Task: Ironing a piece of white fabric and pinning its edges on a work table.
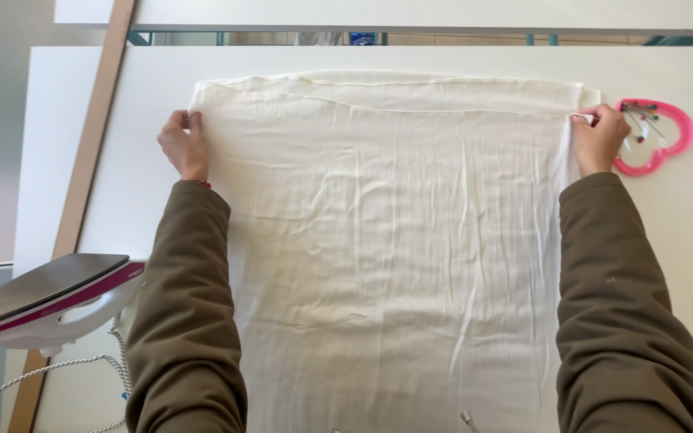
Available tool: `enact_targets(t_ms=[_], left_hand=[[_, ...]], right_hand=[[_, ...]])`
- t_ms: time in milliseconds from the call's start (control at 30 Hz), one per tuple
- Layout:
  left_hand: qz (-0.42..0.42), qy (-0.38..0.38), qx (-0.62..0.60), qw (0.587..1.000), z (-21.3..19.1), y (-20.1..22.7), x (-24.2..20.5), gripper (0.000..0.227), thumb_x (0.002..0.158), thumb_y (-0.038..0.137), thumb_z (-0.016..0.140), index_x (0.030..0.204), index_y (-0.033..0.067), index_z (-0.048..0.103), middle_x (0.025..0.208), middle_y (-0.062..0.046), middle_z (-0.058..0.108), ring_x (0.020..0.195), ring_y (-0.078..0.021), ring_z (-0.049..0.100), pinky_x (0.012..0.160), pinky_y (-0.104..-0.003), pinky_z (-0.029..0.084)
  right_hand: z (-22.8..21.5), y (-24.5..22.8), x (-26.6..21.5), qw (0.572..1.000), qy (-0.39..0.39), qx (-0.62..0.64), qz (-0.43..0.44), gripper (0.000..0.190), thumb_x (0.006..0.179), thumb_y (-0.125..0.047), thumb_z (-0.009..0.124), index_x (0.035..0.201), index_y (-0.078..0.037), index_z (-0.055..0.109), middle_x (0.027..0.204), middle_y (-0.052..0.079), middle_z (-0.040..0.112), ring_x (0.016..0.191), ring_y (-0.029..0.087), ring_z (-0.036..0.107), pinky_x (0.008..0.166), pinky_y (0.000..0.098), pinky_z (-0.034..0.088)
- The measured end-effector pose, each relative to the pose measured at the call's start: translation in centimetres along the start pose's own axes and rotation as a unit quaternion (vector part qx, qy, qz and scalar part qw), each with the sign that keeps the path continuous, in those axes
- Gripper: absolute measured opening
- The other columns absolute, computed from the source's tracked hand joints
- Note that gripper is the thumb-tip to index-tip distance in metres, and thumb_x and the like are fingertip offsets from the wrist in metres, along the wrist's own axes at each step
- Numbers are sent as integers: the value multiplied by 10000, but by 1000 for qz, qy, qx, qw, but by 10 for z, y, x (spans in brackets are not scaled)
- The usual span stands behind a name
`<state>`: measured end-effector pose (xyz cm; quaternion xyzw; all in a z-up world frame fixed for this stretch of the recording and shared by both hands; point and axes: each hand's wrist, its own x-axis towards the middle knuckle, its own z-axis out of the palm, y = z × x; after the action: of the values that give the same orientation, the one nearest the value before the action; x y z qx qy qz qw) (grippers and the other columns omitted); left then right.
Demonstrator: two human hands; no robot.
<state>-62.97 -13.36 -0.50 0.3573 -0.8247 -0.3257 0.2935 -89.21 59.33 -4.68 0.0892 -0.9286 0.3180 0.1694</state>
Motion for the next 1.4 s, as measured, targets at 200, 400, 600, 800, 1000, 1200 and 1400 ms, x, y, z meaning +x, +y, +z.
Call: enact_targets(t_ms=[200, 400, 600, 800, 1000, 1200, 1400], left_hand=[[-64, -17, 25, 997, 5, -2, 8, 150, 935, 192, 737, 957, 46, 757, 839, -114, 741, 742, -253, 681, 736, -394, 549], [6, -16, 48, 999, 1, -10, 19, 110, 934, 176, 759, 971, 74, 775, 855, -53, 758, 781, -221, 708, 752, -394, 565], [-15, -79, 125, 989, 16, -20, 14, 181, 1019, 148, 687, 1186, 79, 701, 1129, -92, 741, 1071, -236, 657, 931, -411, 530], [323, -120, 285, 894, 36, 23, -113, 811, 1091, 431, 575, 1669, -49, 272, 1680, -348, 191, 1564, -512, 144, 1232, -690, 135], [498, -382, 108, 771, 14, 94, -265, 724, 1019, 565, 509, 1640, 275, 276, 1727, -41, 133, 1588, -297, 54, 1243, -656, -13], [447, -367, 203, 790, 31, 90, -162, 618, 1093, 548, 269, 1659, 308, 200, 1740, 28, 109, 1596, -201, 31, 1273, -554, -62], [365, -323, 191, 852, 54, 80, -92, 618, 1103, 528, 258, 1671, 290, 203, 1748, 25, 106, 1606, -234, 48, 1280, -554, -57]], right_hand=[[7, -4, -1, 995, 32, -94, -18, 177, 853, 56, 812, 934, -24, 677, 1063, 163, 664, 1019, 364, 591, 874, 470, 472], [7, -13, 0, 995, 26, -88, 28, 241, 875, 65, 789, 1015, -38, 621, 1125, 173, 656, 1101, 390, 560, 919, 492, 465], [3, -19, -2, 996, 27, -63, 50, 275, 940, 28, 777, 1102, -32, 564, 1198, 152, 630, 1161, 353, 579, 981, 471, 469], [-11, -139, -93, 990, -76, 8, -116, 699, 1028, 26, 653, 1648, 12, 330, 1717, 244, 297, 1619, 381, 246, 1336, 468, 216], [-23, -269, -269, 822, -395, -30, -410, 723, 976, -519, 558, 1607, -277, 303, 1697, 45, 226, 1572, 322, 133, 1261, 575, 49], [8, -223, -193, 856, -347, -136, -359, 714, 1028, -654, 299, 1650, -315, 211, 1740, 30, 94, 1600, 308, 40, 1285, 569, -4], [36, -206, -90, 903, -300, -159, -262, 704, 1045, -650, 297, 1663, -325, 210, 1752, -1, 80, 1612, 312, 31, 1283, 598, -13]])
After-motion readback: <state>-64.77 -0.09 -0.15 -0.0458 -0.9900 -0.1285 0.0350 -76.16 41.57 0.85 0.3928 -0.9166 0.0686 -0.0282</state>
